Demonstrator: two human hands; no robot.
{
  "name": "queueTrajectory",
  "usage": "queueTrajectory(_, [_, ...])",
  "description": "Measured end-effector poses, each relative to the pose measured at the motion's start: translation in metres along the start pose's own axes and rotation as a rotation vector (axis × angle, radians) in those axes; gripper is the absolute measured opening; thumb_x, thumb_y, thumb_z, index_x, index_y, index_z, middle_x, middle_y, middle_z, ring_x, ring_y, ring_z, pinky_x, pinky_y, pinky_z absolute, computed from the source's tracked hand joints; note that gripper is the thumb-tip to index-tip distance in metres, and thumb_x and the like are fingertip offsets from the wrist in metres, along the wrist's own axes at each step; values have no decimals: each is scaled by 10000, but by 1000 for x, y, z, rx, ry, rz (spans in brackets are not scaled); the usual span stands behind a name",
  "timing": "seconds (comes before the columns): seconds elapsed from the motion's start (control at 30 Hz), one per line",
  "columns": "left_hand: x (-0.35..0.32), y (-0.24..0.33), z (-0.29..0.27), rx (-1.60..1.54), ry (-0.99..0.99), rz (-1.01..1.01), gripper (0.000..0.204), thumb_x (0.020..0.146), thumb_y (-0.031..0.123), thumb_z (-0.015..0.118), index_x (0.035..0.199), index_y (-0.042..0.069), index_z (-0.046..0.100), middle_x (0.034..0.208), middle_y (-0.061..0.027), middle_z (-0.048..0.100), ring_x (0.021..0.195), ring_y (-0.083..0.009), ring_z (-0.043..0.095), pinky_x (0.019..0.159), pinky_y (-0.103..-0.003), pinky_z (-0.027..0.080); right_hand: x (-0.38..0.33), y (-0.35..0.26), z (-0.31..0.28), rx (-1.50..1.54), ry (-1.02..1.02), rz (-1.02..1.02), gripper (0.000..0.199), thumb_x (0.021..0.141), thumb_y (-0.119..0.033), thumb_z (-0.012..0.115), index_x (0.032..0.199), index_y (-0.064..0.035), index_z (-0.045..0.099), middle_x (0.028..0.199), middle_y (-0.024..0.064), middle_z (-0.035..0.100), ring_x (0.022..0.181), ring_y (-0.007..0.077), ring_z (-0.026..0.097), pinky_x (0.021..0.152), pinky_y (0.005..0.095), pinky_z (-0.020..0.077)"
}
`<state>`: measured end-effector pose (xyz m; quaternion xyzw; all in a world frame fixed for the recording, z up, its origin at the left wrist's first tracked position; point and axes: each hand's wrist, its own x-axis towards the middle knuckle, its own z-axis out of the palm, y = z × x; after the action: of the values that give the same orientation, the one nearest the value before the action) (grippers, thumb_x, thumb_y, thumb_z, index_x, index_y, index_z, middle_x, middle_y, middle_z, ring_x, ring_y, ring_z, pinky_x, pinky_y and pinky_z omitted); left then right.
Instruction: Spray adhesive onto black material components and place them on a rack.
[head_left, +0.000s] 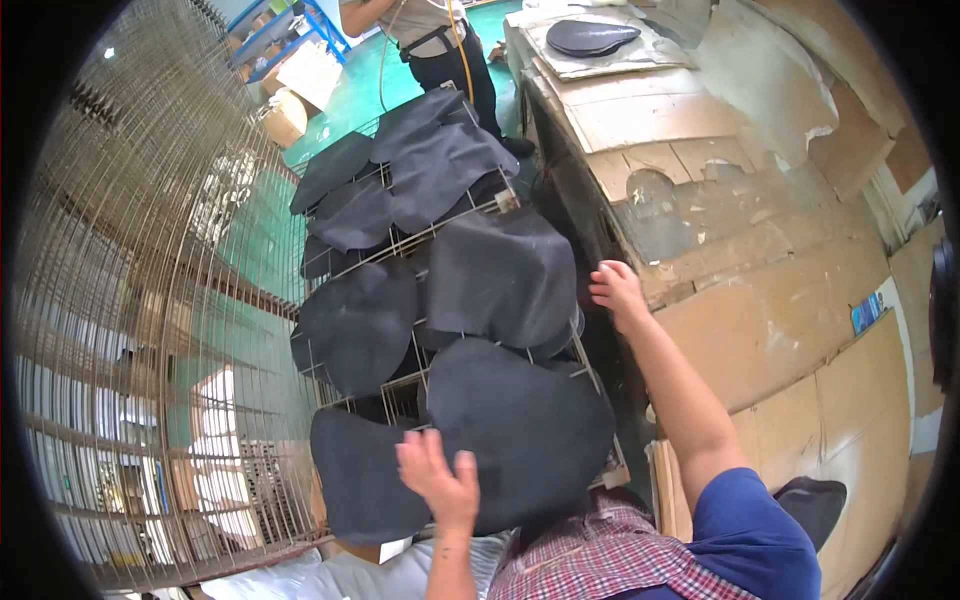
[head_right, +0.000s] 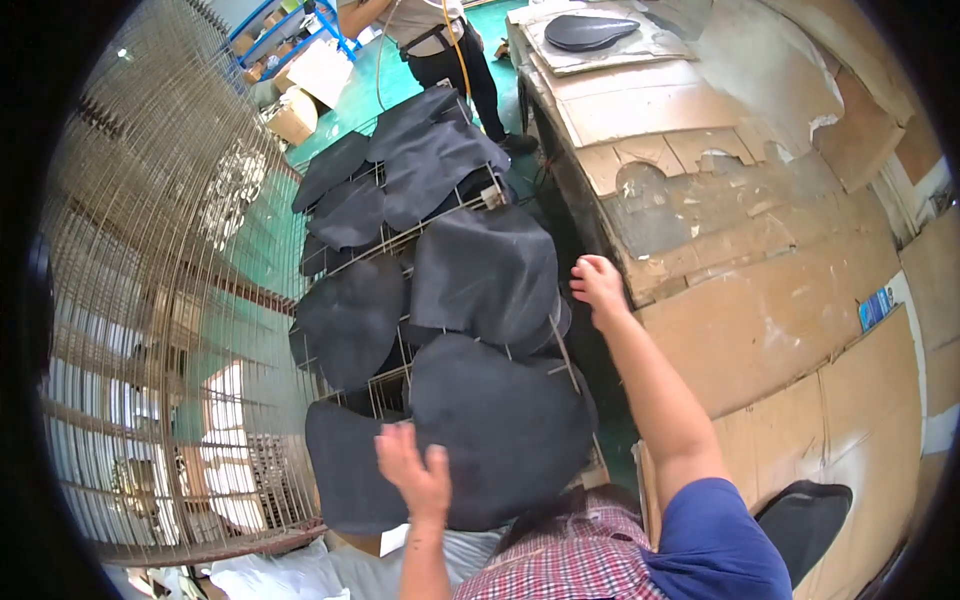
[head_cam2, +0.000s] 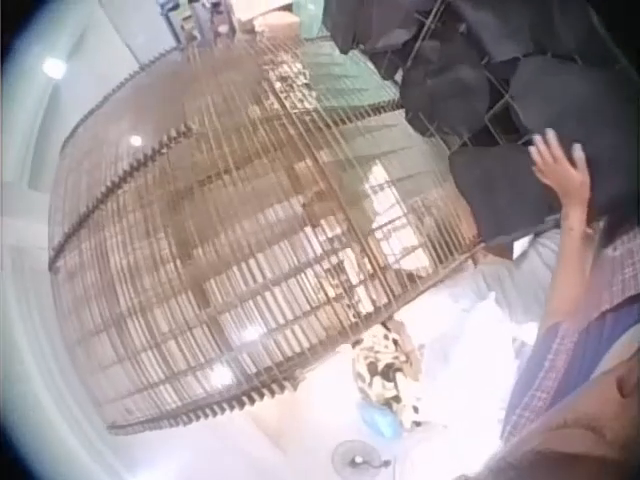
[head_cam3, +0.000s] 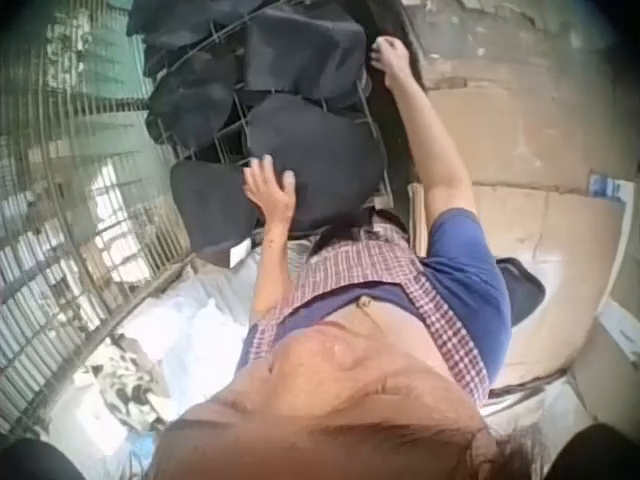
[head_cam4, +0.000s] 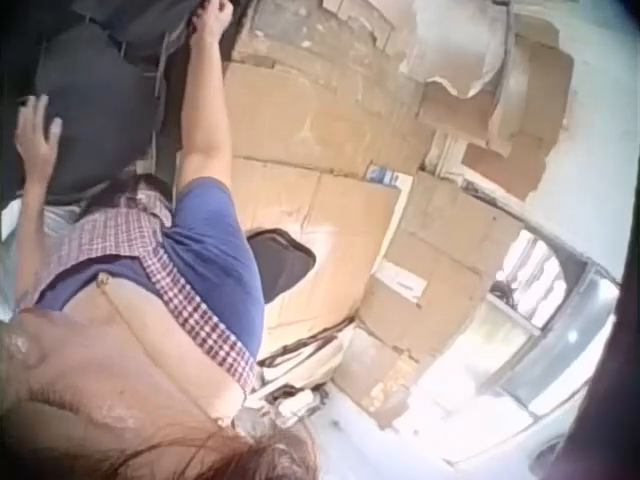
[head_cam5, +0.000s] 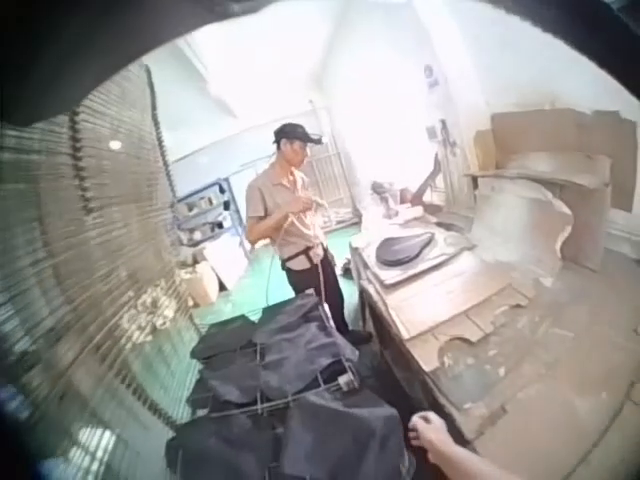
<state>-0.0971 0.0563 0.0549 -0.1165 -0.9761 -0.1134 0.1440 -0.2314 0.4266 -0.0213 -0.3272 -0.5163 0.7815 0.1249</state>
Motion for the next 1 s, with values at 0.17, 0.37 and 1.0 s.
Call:
queueTrajectory(0.17, [21, -89, -159, 113, 911, -240, 551, 884, 137, 569, 1330, -70, 320, 1346, -242, 360, 1225, -369, 386, 1053, -444, 283, -140, -4, -117, 18, 55, 79, 233, 899, -217, 551, 1100, -100, 550, 886, 74, 644, 709, 162, 635, 629, 280, 520])
queueTrajectory(0.37, [11, -180, -230, 546, 1214, -122, 705, 843, 302, 639, 1357, -39, 296, 1339, -228, 359, 1234, -369, 360, 1017, -466, 318, -302, 32, -251, 141, 393, -40, 181, 900, -153, 520, 1067, -87, 543, 841, 66, 643, 676, 146, 625, 603, 275, 525])
queueTrajectory(1.0, [-52, -102, -280, -641, 1145, -281, 603, 695, -12, 568, 1272, 11, 395, 1206, -224, 410, 1039, -346, 461, 885, -427, 405, -650, 100, -419, 363, 726, -242, 195, 911, -158, 511, 1084, -101, 580, 802, 29, 639, 639, 108, 601, 549, 208, 504])
